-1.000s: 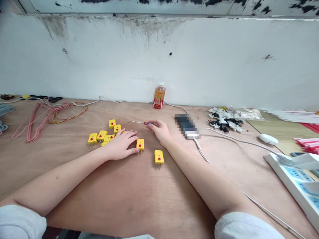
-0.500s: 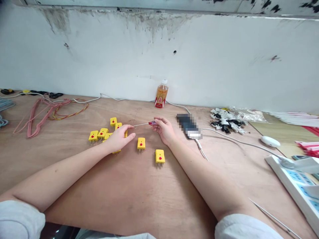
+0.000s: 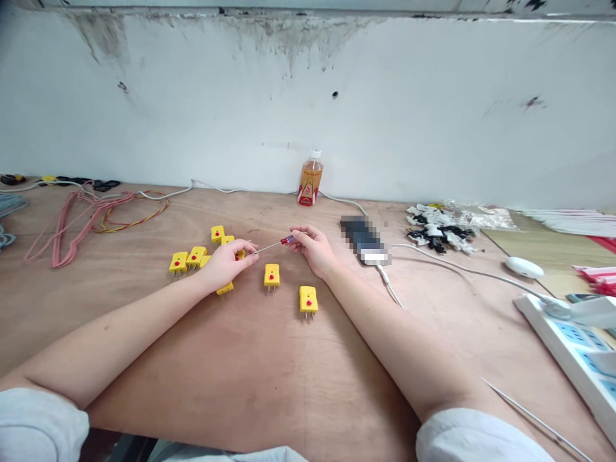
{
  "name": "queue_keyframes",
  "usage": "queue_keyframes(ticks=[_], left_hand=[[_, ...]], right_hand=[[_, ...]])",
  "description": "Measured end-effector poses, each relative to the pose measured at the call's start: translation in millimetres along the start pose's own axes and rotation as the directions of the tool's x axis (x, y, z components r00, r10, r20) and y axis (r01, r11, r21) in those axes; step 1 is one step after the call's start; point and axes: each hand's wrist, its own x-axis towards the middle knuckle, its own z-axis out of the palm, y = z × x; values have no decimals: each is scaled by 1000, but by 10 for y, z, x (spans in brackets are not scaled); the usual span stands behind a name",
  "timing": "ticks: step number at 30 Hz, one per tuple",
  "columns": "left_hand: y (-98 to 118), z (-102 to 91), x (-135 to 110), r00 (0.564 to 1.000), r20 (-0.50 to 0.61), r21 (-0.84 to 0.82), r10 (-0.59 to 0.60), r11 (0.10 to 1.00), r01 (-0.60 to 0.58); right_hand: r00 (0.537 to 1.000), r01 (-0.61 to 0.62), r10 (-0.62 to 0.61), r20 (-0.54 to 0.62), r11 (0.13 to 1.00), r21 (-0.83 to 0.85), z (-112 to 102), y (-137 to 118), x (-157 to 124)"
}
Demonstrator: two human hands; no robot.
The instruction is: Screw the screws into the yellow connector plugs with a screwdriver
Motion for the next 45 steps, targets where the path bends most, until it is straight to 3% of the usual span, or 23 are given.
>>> queue_keyframes(ticks=[30,45], left_hand=[[34,-2,-1,1000,2,3,-11,1000,11],[-10,16,1,999,1,53,50,997,-50]], right_hand=[[999,9,-4,-49,995,100,-24,-5,6],[987,65,-85,-139,987,-145,-8,70,39]])
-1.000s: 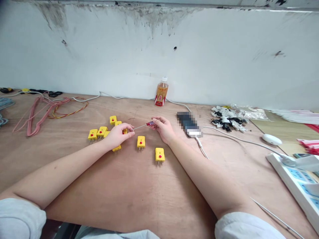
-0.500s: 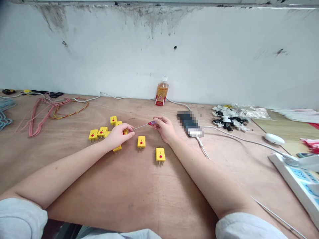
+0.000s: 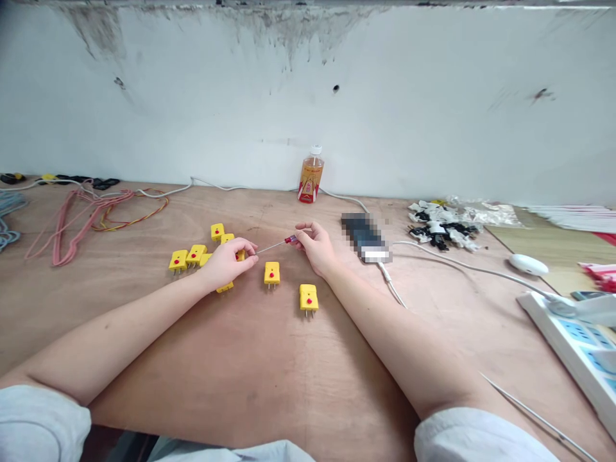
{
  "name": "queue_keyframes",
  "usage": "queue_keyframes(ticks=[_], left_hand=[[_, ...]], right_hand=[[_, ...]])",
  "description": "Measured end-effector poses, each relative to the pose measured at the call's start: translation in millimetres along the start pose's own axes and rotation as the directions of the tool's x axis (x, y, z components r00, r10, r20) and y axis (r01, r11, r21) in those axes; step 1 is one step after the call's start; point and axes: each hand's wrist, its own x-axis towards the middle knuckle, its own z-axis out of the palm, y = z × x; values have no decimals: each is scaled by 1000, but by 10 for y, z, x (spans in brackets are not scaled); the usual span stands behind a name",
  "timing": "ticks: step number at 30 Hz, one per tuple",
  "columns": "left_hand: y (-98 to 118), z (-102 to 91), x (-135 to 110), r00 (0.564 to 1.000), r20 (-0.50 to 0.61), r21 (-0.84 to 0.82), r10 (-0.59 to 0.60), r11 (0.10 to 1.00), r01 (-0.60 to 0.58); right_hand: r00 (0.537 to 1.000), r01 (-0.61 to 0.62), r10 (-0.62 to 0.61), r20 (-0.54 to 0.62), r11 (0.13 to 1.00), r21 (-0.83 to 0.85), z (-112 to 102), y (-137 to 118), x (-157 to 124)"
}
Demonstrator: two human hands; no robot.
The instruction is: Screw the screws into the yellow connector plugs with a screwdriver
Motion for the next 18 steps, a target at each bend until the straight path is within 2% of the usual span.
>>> queue_keyframes(ticks=[7,14,18], left_hand=[[5,7,-3,999,2,21,33,999,-33],[61,-14,-15,999,13,56,41,998,-42],[62,-15,-25,996,35,95,76,992,-79]], right_hand=[[1000,10,-10,-17,1000,-16,7,-13,-11],[999,31,-32,-12,995,-99,0,-10,-26],[997,79,-73,40,981,-177,-16,-48,-60]])
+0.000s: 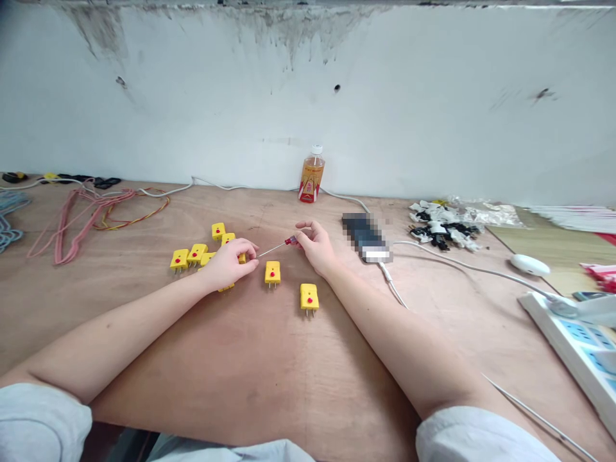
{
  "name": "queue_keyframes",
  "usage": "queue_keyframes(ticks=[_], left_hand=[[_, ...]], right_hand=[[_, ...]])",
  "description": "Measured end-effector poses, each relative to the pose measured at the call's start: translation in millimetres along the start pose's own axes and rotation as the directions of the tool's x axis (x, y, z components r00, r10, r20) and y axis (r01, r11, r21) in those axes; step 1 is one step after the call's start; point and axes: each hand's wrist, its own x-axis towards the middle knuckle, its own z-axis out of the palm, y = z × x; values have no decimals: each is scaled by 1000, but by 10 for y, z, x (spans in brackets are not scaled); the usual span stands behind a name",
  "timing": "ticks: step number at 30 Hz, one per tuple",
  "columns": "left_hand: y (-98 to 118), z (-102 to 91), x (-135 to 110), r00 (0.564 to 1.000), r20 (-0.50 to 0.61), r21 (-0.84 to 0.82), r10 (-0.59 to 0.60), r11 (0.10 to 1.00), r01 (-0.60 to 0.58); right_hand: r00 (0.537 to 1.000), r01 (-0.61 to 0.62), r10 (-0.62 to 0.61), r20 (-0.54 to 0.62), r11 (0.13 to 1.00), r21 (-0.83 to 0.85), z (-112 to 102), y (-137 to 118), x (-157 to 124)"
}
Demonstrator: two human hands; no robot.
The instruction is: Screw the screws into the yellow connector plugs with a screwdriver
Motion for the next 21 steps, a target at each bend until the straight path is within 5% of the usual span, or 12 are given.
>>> queue_keyframes(ticks=[8,21], left_hand=[[-16,17,-3,999,24,64,29,997,-31],[32,12,-19,994,59,130,94,986,-101]], right_hand=[[978,186,-181,104,982,-35,10,-54,-43],[956,235,-255,147,961,145,269,-257,-249]])
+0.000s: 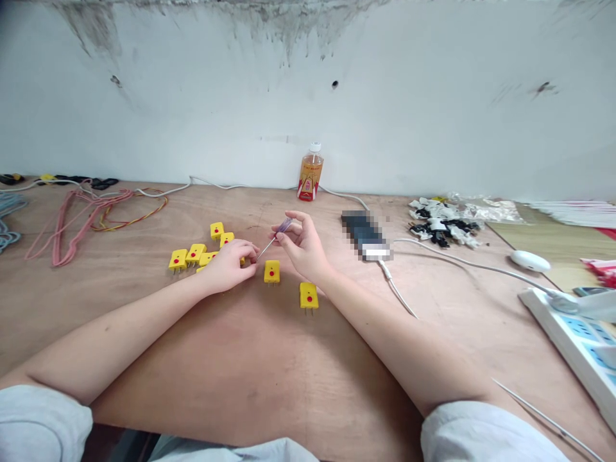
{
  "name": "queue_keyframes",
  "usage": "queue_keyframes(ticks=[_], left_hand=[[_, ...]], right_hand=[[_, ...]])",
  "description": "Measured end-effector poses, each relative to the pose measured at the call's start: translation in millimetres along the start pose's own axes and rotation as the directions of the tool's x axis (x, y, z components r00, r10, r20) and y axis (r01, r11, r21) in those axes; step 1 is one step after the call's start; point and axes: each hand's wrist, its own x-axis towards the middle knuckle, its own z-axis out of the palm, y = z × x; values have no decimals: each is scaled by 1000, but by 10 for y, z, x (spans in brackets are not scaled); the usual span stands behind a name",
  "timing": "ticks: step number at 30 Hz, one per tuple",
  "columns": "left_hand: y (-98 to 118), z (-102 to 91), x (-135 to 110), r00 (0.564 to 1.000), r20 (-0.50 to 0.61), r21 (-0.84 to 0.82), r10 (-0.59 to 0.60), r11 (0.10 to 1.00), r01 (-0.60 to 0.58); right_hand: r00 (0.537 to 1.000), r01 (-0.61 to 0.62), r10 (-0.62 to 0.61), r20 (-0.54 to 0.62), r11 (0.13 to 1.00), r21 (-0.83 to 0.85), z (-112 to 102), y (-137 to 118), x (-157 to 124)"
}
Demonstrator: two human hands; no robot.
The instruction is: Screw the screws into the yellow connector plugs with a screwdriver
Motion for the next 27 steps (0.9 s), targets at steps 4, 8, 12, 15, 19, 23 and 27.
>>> queue_keyframes(ticks=[4,8,12,15,19,23,27], left_hand=[[0,2,-11,1000,-4,1,12,1000,-12],[0,10,-30,1000,13,38,27,999,-28],[28,-3,-45,998,50,83,27,996,-31],[56,-20,-50,997,72,89,32,995,-39],[85,-35,-54,996,87,102,26,994,-35],[105,-44,-61,993,114,112,21,993,-34],[117,-44,-68,989,141,134,34,990,-53]], right_hand=[[997,77,-77,-20,997,-29,18,-52,-20],[988,141,-146,-49,986,-89,-35,-98,2],[987,150,-158,-42,977,-150,-77,-134,10],[986,163,-166,-5,970,-183,-77,-134,-2],[986,163,-163,14,969,-185,-68,-111,-21],[986,164,-162,29,968,-190,-62,-104,-38],[985,174,-167,53,963,-203,-50,-112,-59]])
